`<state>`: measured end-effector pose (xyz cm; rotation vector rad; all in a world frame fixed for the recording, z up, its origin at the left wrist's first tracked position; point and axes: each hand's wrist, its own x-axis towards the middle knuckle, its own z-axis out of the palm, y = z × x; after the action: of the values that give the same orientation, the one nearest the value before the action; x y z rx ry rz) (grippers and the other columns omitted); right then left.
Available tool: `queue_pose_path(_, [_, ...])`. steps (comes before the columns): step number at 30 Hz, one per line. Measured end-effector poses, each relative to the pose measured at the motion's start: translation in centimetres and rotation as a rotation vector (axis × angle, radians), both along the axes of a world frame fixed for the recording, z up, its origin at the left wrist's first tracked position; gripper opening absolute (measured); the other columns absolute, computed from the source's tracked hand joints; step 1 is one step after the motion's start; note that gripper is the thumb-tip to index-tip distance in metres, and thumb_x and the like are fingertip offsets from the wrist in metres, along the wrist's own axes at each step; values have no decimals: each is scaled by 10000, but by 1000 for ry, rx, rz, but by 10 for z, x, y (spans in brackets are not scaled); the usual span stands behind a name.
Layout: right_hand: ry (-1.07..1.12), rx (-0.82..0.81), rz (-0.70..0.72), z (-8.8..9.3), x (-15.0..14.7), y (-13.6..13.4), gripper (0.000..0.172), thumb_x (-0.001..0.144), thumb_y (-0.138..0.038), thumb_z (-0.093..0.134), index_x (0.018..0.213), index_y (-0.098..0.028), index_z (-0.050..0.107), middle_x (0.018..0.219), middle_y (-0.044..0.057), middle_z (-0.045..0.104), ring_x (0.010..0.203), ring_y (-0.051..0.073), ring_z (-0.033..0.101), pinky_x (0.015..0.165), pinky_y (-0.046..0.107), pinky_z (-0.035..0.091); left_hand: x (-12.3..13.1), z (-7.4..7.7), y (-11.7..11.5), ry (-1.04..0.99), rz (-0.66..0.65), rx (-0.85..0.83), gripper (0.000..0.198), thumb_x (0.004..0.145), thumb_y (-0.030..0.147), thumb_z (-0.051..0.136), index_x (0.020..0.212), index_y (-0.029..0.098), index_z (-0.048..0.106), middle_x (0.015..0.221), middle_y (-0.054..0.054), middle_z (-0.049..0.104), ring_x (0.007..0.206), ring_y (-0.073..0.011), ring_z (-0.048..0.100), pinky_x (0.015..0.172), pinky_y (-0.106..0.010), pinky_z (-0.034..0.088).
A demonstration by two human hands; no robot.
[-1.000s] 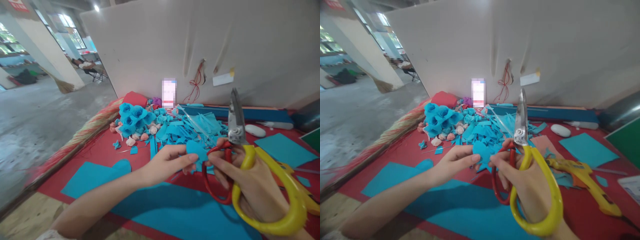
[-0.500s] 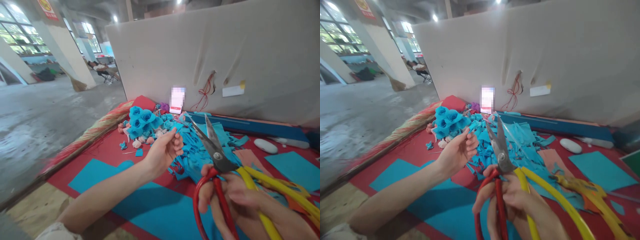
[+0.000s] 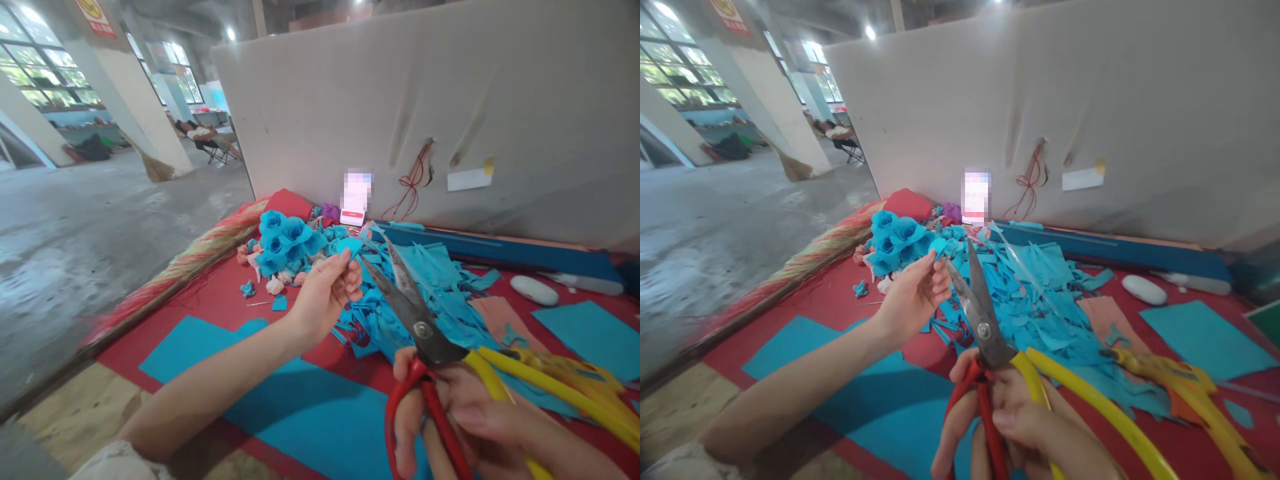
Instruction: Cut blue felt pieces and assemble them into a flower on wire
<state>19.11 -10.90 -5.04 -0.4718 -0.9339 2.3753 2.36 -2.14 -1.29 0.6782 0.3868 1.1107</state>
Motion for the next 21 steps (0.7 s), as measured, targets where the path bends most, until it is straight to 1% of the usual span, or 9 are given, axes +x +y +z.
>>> queue_pose_path(3, [60, 21, -35, -2, -2, -1, 289, 718, -366, 614, 927, -240, 457, 846, 187, 674, 407, 190, 609, 284, 133, 320, 0, -1, 2, 5, 0, 10, 248, 843, 219, 488, 621, 110, 513, 544, 27, 408, 487, -48, 407, 440, -147, 361])
queue_pose_path(6, [59, 44, -41, 7, -5, -2, 280, 724, -353, 631, 919, -220, 480, 842, 186, 674, 407, 157, 605, 301, 117, 331, -1, -1, 2, 14, -13, 13, 246, 831, 232, 510, 617, 110, 517, 540, 27, 408, 482, -49, 403, 441, -152, 360])
queue_pose_path(9, [30, 46, -50, 17, -8, -1, 293, 717, -375, 656, 905, -214, 501, 799, 158, 685, 405, 155, 603, 328, 138, 381, -1, -1, 1, 17, -16, 17, 246, 824, 238, 522, 614, 111, 515, 545, 27, 411, 487, -49, 404, 450, -154, 364])
queue_pose_path(11, [18, 36, -47, 20, -9, 0, 296, 713, -390, 659, 903, -220, 509, 778, 144, 688, 388, 157, 594, 337, 156, 402, -1, 0, 1, 16, -11, 18, 243, 823, 238, 524, 615, 112, 516, 544, 28, 412, 489, -48, 407, 452, -152, 365])
queue_pose_path(14, [15, 38, -50, 19, -11, 1, 309, 685, -419, 673, 872, -229, 516, 776, 146, 687, 369, 150, 579, 315, 146, 379, -2, 0, 2, 16, -4, 21, 237, 822, 232, 523, 616, 115, 516, 540, 29, 415, 488, -48, 412, 455, -149, 367])
queue_pose_path(16, [-4, 38, -62, 20, -11, 0, 321, 667, -433, 685, 855, -233, 519, 756, 140, 688, 396, 152, 592, 315, 137, 368, -2, 0, 2, 18, -4, 26, 239, 827, 229, 515, 617, 115, 516, 540, 30, 417, 483, -44, 407, 457, -146, 366])
queue_pose_path(19, [-58, 33, -81, 26, -12, -3, 334, 672, -465, 670, 863, -238, 517, 748, 129, 687, 474, 165, 626, 344, 138, 383, -3, 1, 2, 30, -9, 38, 241, 829, 235, 510, 622, 114, 516, 540, 30, 417, 479, -44, 399, 460, -148, 366])
queue_pose_path(21, [-87, 32, -83, 31, -12, -5, 354, 656, -491, 671, 845, -240, 508, 717, 119, 685, 472, 176, 626, 344, 146, 382, -3, 1, 2, 43, -14, 46, 244, 825, 238, 515, 615, 115, 511, 544, 28, 419, 485, -47, 401, 465, -152, 368])
